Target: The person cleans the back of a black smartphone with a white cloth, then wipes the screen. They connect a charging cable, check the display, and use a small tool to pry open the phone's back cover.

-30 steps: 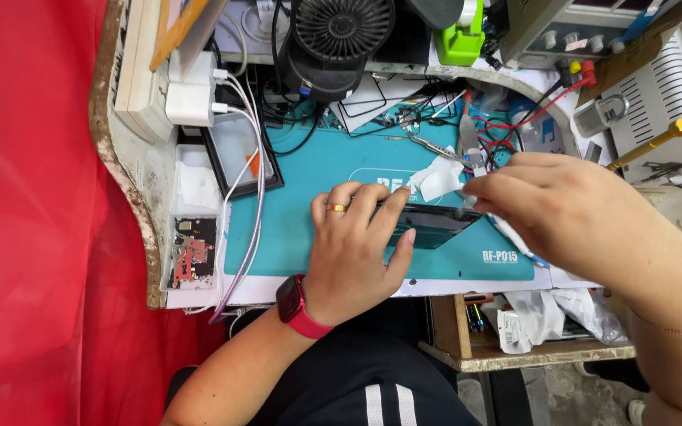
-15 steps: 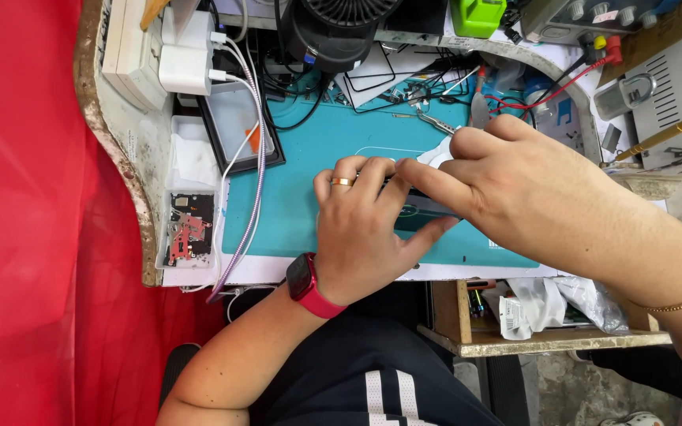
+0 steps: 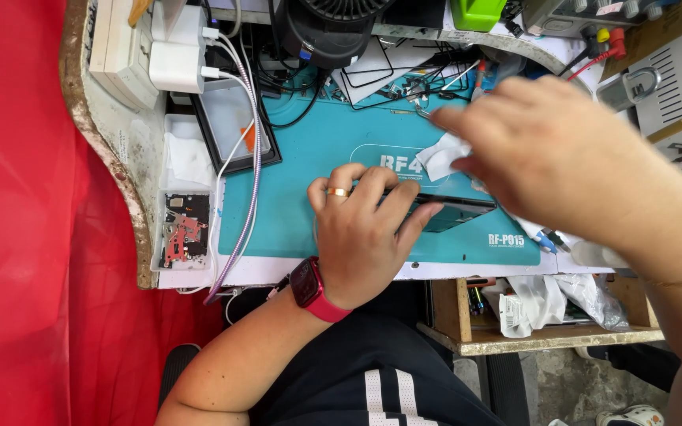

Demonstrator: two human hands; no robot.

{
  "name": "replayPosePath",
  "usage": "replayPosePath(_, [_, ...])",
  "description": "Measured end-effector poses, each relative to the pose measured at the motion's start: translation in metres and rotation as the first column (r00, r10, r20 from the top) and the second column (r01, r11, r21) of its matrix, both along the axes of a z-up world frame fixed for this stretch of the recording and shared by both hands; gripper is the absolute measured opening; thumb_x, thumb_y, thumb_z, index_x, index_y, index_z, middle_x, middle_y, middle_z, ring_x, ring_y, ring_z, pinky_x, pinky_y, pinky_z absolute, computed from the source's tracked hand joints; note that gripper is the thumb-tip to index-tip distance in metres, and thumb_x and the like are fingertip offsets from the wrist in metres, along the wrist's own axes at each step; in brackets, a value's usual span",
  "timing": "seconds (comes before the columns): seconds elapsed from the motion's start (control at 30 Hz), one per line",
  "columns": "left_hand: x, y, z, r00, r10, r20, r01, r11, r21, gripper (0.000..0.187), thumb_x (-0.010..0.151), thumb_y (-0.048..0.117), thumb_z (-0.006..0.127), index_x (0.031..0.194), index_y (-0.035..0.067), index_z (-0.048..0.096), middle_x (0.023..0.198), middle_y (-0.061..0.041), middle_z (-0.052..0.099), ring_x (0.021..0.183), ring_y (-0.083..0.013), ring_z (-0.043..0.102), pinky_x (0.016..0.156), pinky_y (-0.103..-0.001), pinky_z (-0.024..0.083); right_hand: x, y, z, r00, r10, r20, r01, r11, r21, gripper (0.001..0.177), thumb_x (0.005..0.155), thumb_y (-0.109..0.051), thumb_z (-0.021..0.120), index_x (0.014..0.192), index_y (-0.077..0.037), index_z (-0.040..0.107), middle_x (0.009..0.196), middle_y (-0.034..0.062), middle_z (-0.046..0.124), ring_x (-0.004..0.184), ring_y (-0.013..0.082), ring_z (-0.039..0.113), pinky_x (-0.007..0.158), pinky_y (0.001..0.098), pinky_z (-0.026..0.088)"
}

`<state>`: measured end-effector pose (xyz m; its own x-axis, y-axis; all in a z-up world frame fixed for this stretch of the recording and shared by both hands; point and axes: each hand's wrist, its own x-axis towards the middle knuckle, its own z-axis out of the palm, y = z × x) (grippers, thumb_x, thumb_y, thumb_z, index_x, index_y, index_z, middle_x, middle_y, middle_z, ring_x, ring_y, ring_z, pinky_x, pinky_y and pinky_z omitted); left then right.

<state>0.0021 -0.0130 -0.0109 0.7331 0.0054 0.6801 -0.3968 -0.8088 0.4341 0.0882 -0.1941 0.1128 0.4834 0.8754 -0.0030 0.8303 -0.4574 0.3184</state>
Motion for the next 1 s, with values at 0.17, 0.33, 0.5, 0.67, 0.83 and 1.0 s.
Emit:
replayPosePath(0.17, [-0.005,-0.002,0.002,1.000,0.009,-0.009,-0.009,1.000,-0.004,0.028,0.101,0.046,0.061,0.092,0.020,0.069,0.100,0.005,0.066,0.104,-0.0276,0.058,0.083,-0.047,0.031,-0.006,-0.018,-0.006,0.936,-0.048,-0.348,0.118,0.976,0.183,0.063,0.091,-0.057,0.060,0.126,-0.005,0.056,0.108,0.0048,0.072,0.089,0.0296,0.070,0.074,0.0466,0.056])
replayPosePath(0.33, [-0.007,-0.003,0.002,1.000,-0.006,-0.010,0.006,0.999,0.034,0.024,0.102,0.042,0.061,0.104,0.019,0.068,0.093,0.006,0.065,0.102,-0.0254,0.059,0.085,-0.046,0.032,-0.010,-0.011,-0.031,0.788,-0.082,-0.611,0.258,0.944,0.206,0.010,0.098,-0.024,0.063,0.101,-0.015,0.067,0.079,-0.0012,0.070,0.066,0.0228,0.066,0.059,0.0376,0.050])
replayPosePath(0.5, [-0.012,-0.003,-0.004,0.999,-0.008,0.049,0.007,1.000,0.015,0.023,0.104,0.041,0.060,0.091,0.021,0.063,0.090,0.008,0.062,0.098,-0.0247,0.060,0.085,-0.045,0.031,0.007,-0.006,-0.036,0.555,-0.114,-0.824,0.408,0.901,0.150,0.017,0.094,-0.024,0.070,0.081,-0.016,0.078,0.061,-0.0048,0.072,0.056,0.0097,0.057,0.057,0.0284,0.047])
replayPosePath(0.67, [-0.011,-0.005,-0.006,0.999,0.002,0.054,-0.002,1.000,0.004,0.022,0.104,0.039,0.062,0.091,0.021,0.063,0.090,0.009,0.061,0.098,-0.0236,0.059,0.086,-0.044,0.031,0.031,-0.015,-0.067,0.151,-0.059,-0.987,0.503,0.864,0.025,0.025,0.095,-0.021,0.073,0.076,-0.005,0.078,0.059,-0.0036,0.053,0.056,0.0078,0.041,0.050,0.0250,0.035])
replayPosePath(0.83, [-0.013,-0.008,-0.004,0.998,0.037,0.049,-0.038,0.999,0.015,0.024,0.105,0.040,0.056,0.092,0.022,0.063,0.088,0.007,0.060,0.095,-0.0238,0.060,0.085,-0.045,0.032,0.042,-0.028,-0.105,-0.097,0.068,-0.993,0.569,0.822,0.000,0.020,0.091,-0.016,0.079,0.077,-0.005,0.069,0.058,-0.0041,0.049,0.054,0.0063,0.041,0.050,0.0216,0.034])
replayPosePath(1.0, [-0.016,-0.005,-0.013,0.999,0.035,-0.016,-0.033,0.995,0.091,0.040,0.101,0.045,0.072,0.132,0.024,0.058,0.094,0.008,0.065,0.098,-0.0232,0.061,0.094,-0.048,0.037,0.038,-0.021,-0.137,0.081,-0.123,-0.989,0.577,0.815,-0.054,0.021,0.097,-0.017,0.074,0.079,-0.010,0.065,0.070,-0.0067,0.056,0.066,0.0054,0.047,0.059,0.0246,0.042])
